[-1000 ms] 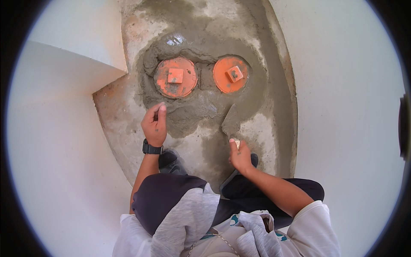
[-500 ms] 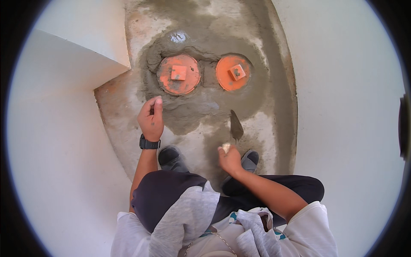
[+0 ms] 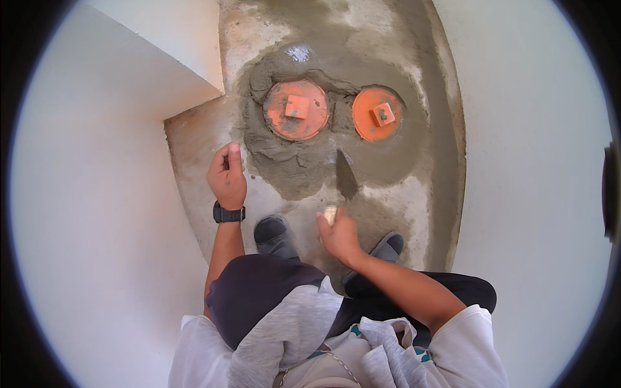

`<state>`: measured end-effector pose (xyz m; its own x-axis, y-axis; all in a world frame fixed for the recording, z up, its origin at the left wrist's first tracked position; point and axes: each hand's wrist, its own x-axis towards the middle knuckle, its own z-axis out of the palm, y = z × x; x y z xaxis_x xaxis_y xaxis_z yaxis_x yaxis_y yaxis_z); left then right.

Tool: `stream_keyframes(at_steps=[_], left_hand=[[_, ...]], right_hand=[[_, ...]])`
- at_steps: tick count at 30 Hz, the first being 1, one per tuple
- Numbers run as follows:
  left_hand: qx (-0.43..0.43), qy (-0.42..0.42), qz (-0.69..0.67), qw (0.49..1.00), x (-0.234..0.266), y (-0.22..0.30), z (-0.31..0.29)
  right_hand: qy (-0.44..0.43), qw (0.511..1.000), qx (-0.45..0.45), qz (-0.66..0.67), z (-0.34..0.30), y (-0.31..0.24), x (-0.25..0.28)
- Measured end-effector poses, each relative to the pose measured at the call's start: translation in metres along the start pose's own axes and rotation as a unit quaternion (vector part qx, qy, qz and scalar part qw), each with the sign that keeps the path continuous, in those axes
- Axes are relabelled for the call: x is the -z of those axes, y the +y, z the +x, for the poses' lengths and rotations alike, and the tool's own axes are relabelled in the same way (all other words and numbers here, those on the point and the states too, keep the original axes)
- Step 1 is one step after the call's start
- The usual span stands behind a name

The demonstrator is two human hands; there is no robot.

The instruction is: The person scoops wet cement from a bucket with a trowel and spreads it on the floor around two orange circular fixtures. They repeatedly transfer cement and smooth the surface near the fixtures.

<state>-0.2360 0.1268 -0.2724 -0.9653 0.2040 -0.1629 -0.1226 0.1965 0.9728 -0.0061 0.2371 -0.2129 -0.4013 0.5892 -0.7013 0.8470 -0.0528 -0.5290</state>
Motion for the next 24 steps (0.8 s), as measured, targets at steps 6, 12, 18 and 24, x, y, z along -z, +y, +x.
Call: stream_keyframes(at_steps=[6,12,18,24], left_hand=[[0.004,-0.005,-0.020,1.000,-0.003,0.000,0.003],[0.011,0.002,-0.015,1.000,0.014,-0.007,0.009],[0.006,0.021,0.164,0.986,0.037,-0.021,0.014],[0.004,0.019,0.093,0.995,0.028,-0.028,0.009]], right_hand=[[-0.049,0.984,0.113,-0.129,0.002,0.006,-0.012],[-0.103,0.950,0.203,-0.214,0.028,-0.001,0.057],[-0.208,0.848,0.184,-0.451,0.061,-0.009,0.118],[-0.179,0.824,0.272,-0.464,0.088,-0.024,0.078]])
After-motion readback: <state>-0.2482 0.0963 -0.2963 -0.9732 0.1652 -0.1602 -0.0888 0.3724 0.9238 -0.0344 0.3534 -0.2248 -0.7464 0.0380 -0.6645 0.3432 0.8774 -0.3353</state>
